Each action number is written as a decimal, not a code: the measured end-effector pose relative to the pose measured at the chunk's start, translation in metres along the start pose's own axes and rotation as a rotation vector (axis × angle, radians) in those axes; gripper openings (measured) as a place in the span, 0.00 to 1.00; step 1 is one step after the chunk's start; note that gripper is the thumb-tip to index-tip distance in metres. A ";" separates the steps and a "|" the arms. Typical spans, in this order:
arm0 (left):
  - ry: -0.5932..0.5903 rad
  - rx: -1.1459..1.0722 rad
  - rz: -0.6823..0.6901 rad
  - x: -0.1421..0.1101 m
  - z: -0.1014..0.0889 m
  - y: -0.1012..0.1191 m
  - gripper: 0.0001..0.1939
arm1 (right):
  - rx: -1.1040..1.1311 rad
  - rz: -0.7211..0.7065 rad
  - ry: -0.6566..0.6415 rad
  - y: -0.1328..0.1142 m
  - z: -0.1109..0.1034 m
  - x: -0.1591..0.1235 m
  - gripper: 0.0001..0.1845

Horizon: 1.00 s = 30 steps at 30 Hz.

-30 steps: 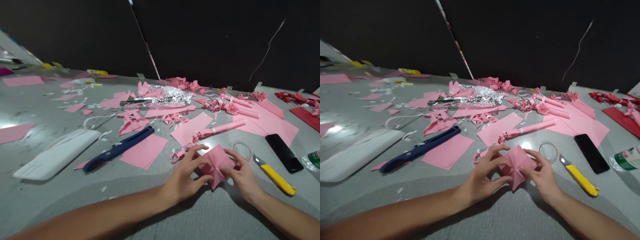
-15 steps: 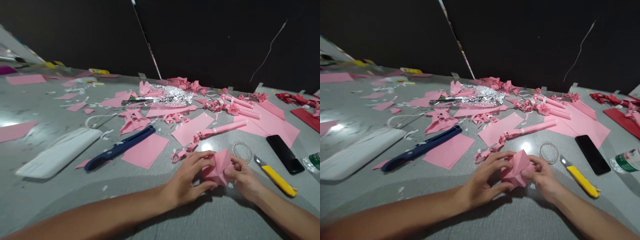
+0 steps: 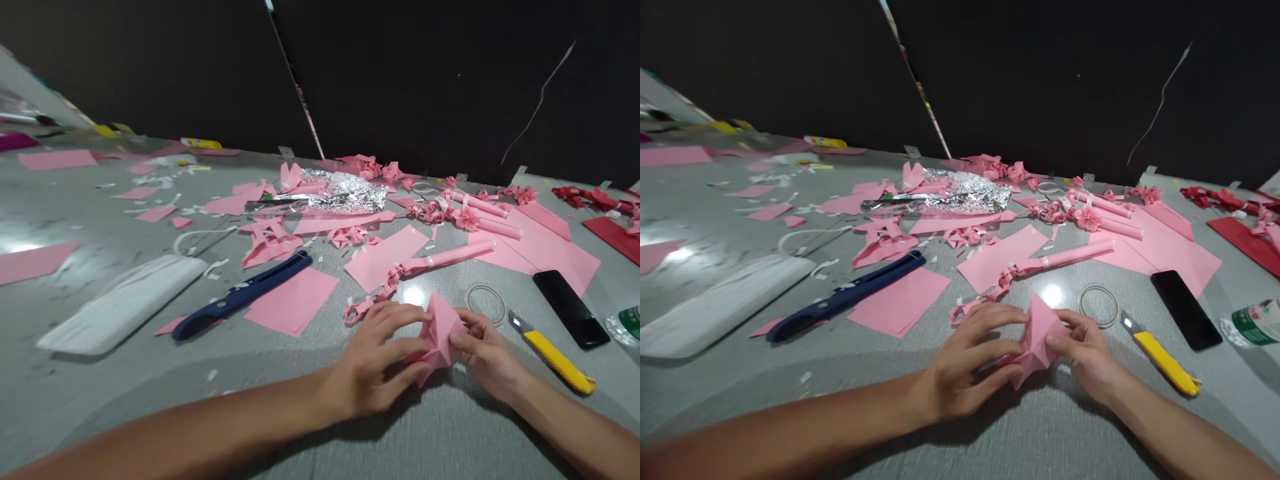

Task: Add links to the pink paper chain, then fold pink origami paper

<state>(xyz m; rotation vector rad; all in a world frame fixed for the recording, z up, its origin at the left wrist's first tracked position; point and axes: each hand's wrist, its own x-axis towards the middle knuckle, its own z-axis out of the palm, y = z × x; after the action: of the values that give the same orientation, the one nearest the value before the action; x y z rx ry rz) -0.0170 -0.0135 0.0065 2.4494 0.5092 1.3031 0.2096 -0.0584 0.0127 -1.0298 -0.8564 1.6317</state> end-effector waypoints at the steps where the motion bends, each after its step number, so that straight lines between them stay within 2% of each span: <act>1: -0.003 0.014 0.010 0.000 -0.001 0.001 0.06 | 0.011 0.000 -0.004 0.000 0.000 0.000 0.21; 8: -0.021 0.187 0.094 0.004 -0.007 0.011 0.10 | -0.003 -0.013 0.000 0.001 0.002 -0.001 0.22; 13: -0.021 0.210 0.167 0.003 -0.007 0.009 0.11 | -0.005 -0.016 -0.005 0.004 0.000 -0.001 0.21; 18: 0.002 0.221 0.162 0.003 -0.006 0.008 0.12 | -0.064 0.009 0.020 0.007 -0.002 0.002 0.24; 21: 0.006 0.207 0.113 0.004 -0.005 0.009 0.10 | -0.096 -0.024 0.049 0.007 -0.001 0.002 0.26; 23: 0.013 0.185 0.035 0.005 -0.005 0.008 0.08 | -0.179 -0.138 0.135 0.006 0.000 -0.001 0.24; 25: 0.017 0.155 -0.042 0.008 -0.004 0.006 0.06 | -0.368 -0.345 0.213 0.005 0.000 -0.006 0.16; 28: 0.022 0.111 -0.098 0.011 -0.004 0.002 0.06 | -0.721 -0.617 0.129 0.003 0.002 -0.013 0.09; 30: 0.029 0.077 -0.086 0.013 -0.004 0.001 0.06 | -0.860 -0.676 0.045 0.003 0.003 -0.015 0.11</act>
<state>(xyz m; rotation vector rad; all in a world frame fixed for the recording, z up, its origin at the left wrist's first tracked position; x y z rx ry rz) -0.0134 -0.0080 0.0178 2.4433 0.6766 1.3089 0.2082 -0.0740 0.0145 -1.1386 -1.7207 0.6428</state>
